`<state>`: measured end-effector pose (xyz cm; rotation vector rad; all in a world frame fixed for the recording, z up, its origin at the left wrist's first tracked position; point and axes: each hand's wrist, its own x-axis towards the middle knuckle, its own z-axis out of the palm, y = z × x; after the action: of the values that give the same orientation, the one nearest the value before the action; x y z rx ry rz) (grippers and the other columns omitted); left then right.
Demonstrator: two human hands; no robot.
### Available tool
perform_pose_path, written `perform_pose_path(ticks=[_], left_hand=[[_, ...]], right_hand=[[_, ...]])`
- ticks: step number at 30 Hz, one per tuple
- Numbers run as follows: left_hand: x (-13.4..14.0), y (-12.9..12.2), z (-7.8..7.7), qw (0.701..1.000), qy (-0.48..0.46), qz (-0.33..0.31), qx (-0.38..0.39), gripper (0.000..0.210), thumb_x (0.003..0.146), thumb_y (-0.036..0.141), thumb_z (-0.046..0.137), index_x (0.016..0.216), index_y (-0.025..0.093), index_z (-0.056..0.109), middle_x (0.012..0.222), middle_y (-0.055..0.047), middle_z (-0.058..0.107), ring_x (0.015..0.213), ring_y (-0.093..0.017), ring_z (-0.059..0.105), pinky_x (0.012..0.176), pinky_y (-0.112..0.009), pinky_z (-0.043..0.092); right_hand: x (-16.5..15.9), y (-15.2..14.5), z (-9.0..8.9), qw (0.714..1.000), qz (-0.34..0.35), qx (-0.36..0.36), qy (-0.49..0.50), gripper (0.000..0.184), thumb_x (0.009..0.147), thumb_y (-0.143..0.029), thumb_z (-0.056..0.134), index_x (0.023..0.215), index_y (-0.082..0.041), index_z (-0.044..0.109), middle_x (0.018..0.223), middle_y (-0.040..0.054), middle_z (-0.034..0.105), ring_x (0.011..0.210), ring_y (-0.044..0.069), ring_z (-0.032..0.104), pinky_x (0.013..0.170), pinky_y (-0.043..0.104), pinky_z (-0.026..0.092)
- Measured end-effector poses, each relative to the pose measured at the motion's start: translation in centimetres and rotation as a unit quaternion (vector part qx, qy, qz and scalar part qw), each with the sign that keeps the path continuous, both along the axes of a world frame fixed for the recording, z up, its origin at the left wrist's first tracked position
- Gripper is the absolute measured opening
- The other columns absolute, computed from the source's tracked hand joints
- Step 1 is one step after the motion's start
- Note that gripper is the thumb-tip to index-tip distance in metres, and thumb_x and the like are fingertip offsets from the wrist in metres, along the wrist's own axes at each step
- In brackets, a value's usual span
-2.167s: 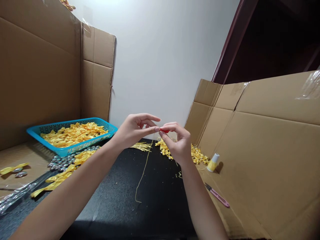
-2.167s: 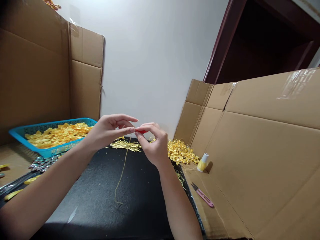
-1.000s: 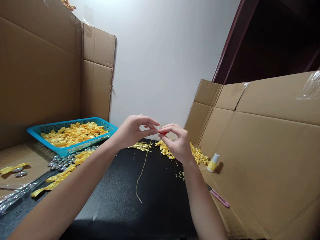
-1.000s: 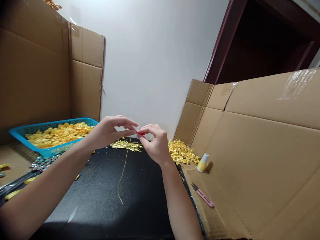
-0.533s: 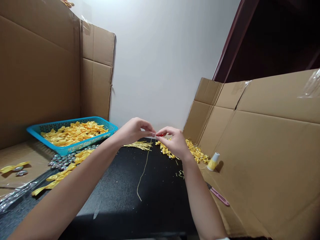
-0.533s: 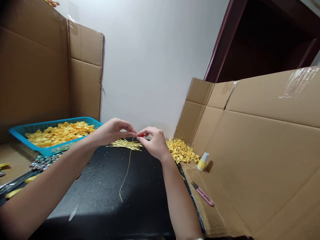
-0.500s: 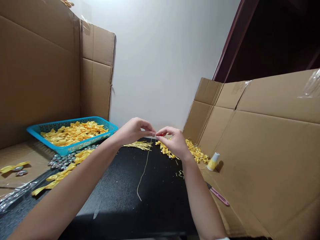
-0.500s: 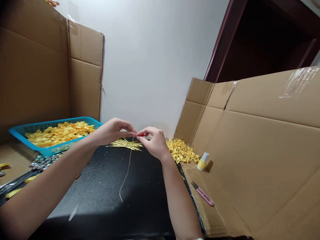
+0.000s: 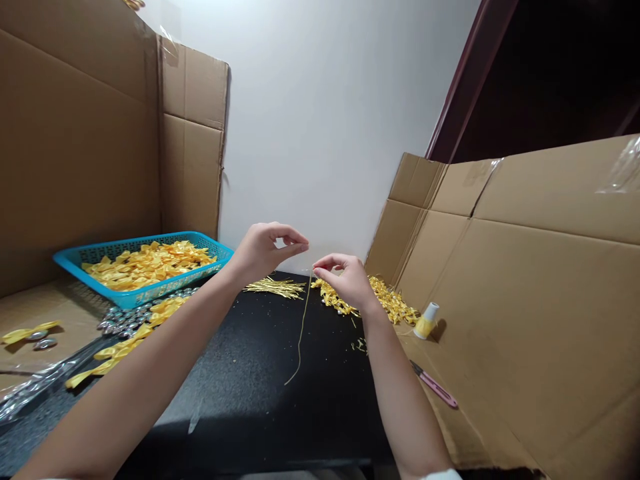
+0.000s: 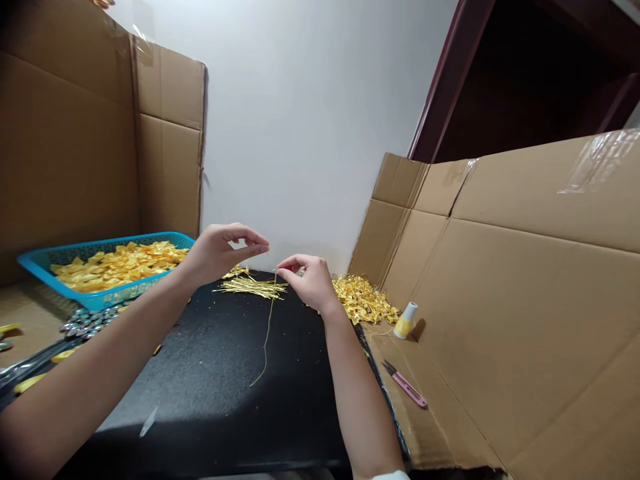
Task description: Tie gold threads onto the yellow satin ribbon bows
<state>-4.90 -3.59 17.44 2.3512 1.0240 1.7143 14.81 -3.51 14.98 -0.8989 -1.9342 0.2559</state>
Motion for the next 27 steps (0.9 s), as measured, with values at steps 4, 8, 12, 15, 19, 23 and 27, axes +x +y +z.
perform_pose_path(ticks=[4, 8, 12, 15, 19, 23, 27], left_hand=[[-0.5, -1.1, -0.3, 0.998, 0.003, 0.032, 0.050, 0.019, 0.077, 0.040, 0.068, 0.081, 0.022, 0.074, 0.072, -0.001, 0.068, 0.069, -0.013, 0.057, 0.062, -0.025, 0.042], [-1.3, -2.5, -1.9, 0.994, 0.096, -0.001, 0.046, 0.023, 0.082, 0.042, 0.063, 0.084, 0.021, 0.073, 0.076, -0.002, 0.069, 0.071, -0.013, 0.059, 0.065, -0.023, 0.045], [-2.0, -3.3, -4.8, 0.979, 0.185, -0.079, 0.018, 0.021, 0.088, 0.035, 0.058, 0.080, 0.021, 0.071, 0.076, -0.002, 0.070, 0.074, -0.014, 0.060, 0.069, -0.024, 0.047], [-1.9, -3.3, -6.8, 0.975, 0.193, -0.110, -0.001, 0.017, 0.088, 0.030, 0.058, 0.080, 0.021, 0.070, 0.073, -0.001, 0.070, 0.070, -0.013, 0.058, 0.067, -0.024, 0.047], [-1.2, -2.9, -7.9, 0.988, 0.118, -0.088, -0.036, 0.016, 0.086, 0.030, 0.059, 0.079, 0.020, 0.070, 0.076, -0.002, 0.070, 0.072, -0.014, 0.058, 0.062, -0.023, 0.045], [-0.1, -2.0, -7.0, 0.997, 0.018, -0.050, -0.051, 0.016, 0.082, 0.033, 0.064, 0.081, 0.018, 0.070, 0.077, -0.002, 0.070, 0.067, -0.012, 0.056, 0.062, -0.024, 0.044], [0.9, -0.1, -5.1, 0.997, -0.027, -0.048, -0.056, 0.017, 0.079, 0.033, 0.067, 0.083, 0.016, 0.070, 0.072, -0.002, 0.070, 0.060, -0.010, 0.052, 0.055, -0.023, 0.040]], right_hand=[[0.4, 0.5, -0.5, 1.000, 0.002, -0.019, 0.011, 0.011, 0.075, -0.027, 0.067, 0.078, -0.018, 0.073, 0.075, 0.0035, 0.074, 0.070, 0.013, 0.065, 0.070, 0.027, 0.050], [1.3, 1.0, -1.4, 0.998, -0.009, -0.058, 0.025, 0.012, 0.074, -0.027, 0.069, 0.077, -0.017, 0.073, 0.075, 0.0048, 0.074, 0.069, 0.014, 0.066, 0.069, 0.027, 0.051], [2.1, 1.4, -2.2, 0.995, -0.010, -0.086, 0.049, 0.010, 0.073, -0.025, 0.070, 0.077, -0.017, 0.073, 0.075, 0.0052, 0.074, 0.071, 0.016, 0.068, 0.071, 0.029, 0.053], [2.3, 1.3, -2.8, 0.995, -0.014, -0.084, 0.050, 0.009, 0.072, -0.024, 0.070, 0.076, -0.017, 0.073, 0.075, 0.0049, 0.074, 0.071, 0.016, 0.068, 0.071, 0.029, 0.053], [2.0, 0.6, -3.7, 0.997, -0.022, -0.067, 0.032, 0.007, 0.073, -0.022, 0.069, 0.075, -0.017, 0.073, 0.076, 0.0045, 0.075, 0.070, 0.016, 0.068, 0.070, 0.028, 0.052], [1.2, -0.4, -4.9, 0.998, -0.020, -0.049, 0.024, 0.007, 0.073, -0.020, 0.068, 0.075, -0.018, 0.074, 0.074, 0.0037, 0.074, 0.068, 0.016, 0.068, 0.068, 0.027, 0.052], [0.6, -0.4, -6.2, 0.999, -0.017, -0.044, 0.020, 0.005, 0.073, -0.019, 0.069, 0.075, -0.019, 0.074, 0.071, 0.0026, 0.074, 0.065, 0.016, 0.067, 0.067, 0.028, 0.053]])
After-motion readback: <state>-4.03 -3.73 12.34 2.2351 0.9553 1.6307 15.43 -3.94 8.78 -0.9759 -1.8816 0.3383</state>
